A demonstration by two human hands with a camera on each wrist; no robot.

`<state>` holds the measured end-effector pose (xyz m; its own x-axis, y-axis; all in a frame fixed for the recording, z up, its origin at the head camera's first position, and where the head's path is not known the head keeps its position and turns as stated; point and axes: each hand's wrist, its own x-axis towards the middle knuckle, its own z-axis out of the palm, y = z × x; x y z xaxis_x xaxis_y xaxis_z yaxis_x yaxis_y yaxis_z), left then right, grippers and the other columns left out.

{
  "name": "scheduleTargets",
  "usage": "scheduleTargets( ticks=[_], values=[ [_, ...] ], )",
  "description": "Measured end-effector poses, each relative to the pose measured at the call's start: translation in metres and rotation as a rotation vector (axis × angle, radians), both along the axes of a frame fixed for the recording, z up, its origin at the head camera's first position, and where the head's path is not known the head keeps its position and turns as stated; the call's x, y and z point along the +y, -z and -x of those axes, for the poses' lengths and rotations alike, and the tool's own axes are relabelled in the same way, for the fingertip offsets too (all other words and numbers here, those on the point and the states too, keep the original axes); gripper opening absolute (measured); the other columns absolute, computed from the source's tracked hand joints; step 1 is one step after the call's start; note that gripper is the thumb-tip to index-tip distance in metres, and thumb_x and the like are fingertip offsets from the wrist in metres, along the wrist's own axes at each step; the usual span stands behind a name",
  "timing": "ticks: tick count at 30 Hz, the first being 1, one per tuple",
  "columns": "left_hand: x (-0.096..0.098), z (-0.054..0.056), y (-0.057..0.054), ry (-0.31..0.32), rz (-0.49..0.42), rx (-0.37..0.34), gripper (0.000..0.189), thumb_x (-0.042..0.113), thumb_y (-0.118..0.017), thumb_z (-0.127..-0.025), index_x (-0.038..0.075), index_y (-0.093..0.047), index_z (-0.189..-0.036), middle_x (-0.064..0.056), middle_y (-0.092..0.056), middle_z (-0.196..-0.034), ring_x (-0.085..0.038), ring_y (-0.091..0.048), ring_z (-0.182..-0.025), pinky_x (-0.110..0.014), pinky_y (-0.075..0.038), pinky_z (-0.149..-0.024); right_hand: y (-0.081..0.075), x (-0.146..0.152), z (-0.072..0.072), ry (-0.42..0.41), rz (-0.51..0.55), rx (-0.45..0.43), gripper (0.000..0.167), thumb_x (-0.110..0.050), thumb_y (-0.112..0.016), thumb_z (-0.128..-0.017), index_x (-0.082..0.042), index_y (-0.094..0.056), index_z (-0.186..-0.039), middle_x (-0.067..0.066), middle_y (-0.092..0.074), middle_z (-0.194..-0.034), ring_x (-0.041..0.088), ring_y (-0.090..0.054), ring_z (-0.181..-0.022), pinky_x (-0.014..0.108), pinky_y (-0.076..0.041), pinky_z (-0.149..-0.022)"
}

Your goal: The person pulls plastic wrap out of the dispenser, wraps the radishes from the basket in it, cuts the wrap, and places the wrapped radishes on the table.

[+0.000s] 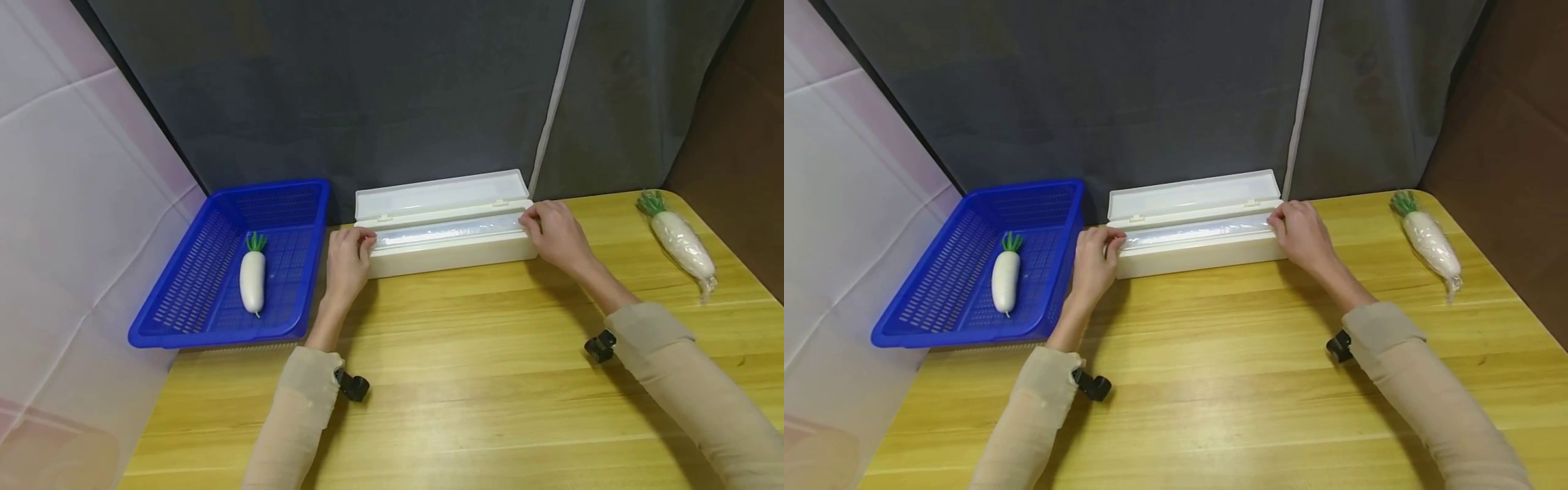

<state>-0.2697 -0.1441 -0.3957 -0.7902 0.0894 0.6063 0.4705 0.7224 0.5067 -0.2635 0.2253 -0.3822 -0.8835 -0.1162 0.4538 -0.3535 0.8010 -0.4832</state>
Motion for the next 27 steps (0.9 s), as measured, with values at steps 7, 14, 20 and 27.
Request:
scheduleTargets(
  ticks=[7,14,20,27],
  values=[
    [-0.001,0.000,0.000,-0.011,-0.003,0.007,0.010,0.007,-0.066,-0.097,-0.002,-0.071,-0.096,-0.019,-0.063,-0.091,-0.039,-0.055,-0.094,-0.047,-0.045,-0.084,-0.004,-0.002,0.001,0.021,-0.016,-0.047,0.015,-0.006,-0.059,-0.100,0.007,-0.065,-0.096,0.024,-0.065,-0.095,0.044,-0.056,-0.098,0.057,-0.044,-0.090],
    [0.000,0.001,0.000,-0.028,-0.009,0.002,0.013,0.009,-0.065,-0.098,-0.002,-0.070,-0.096,-0.019,-0.062,-0.096,-0.038,-0.056,-0.095,-0.047,-0.046,-0.084,-0.004,-0.005,0.005,0.039,-0.046,-0.072,0.011,-0.004,-0.059,-0.101,0.007,-0.061,-0.099,0.024,-0.063,-0.096,0.039,-0.056,-0.090,0.054,-0.048,-0.083],
    [-0.001,0.001,0.000,-0.038,-0.018,-0.003,0.013,0.010,-0.065,-0.098,-0.002,-0.070,-0.097,-0.019,-0.062,-0.096,-0.037,-0.057,-0.095,-0.047,-0.047,-0.084,-0.010,-0.009,0.008,0.047,-0.031,-0.097,0.011,-0.003,-0.054,-0.103,0.007,-0.057,-0.105,0.024,-0.058,-0.099,0.037,-0.053,-0.089,0.053,-0.049,-0.084],
    [0.000,0.000,-0.002,-0.007,-0.018,-0.007,0.013,0.008,-0.065,-0.098,-0.003,-0.071,-0.097,-0.019,-0.062,-0.097,-0.037,-0.057,-0.094,-0.046,-0.047,-0.084,-0.012,-0.009,0.010,0.036,0.004,-0.077,0.012,-0.003,-0.054,-0.103,0.008,-0.058,-0.105,0.024,-0.058,-0.099,0.037,-0.054,-0.089,0.052,-0.049,-0.085]
  ],
)
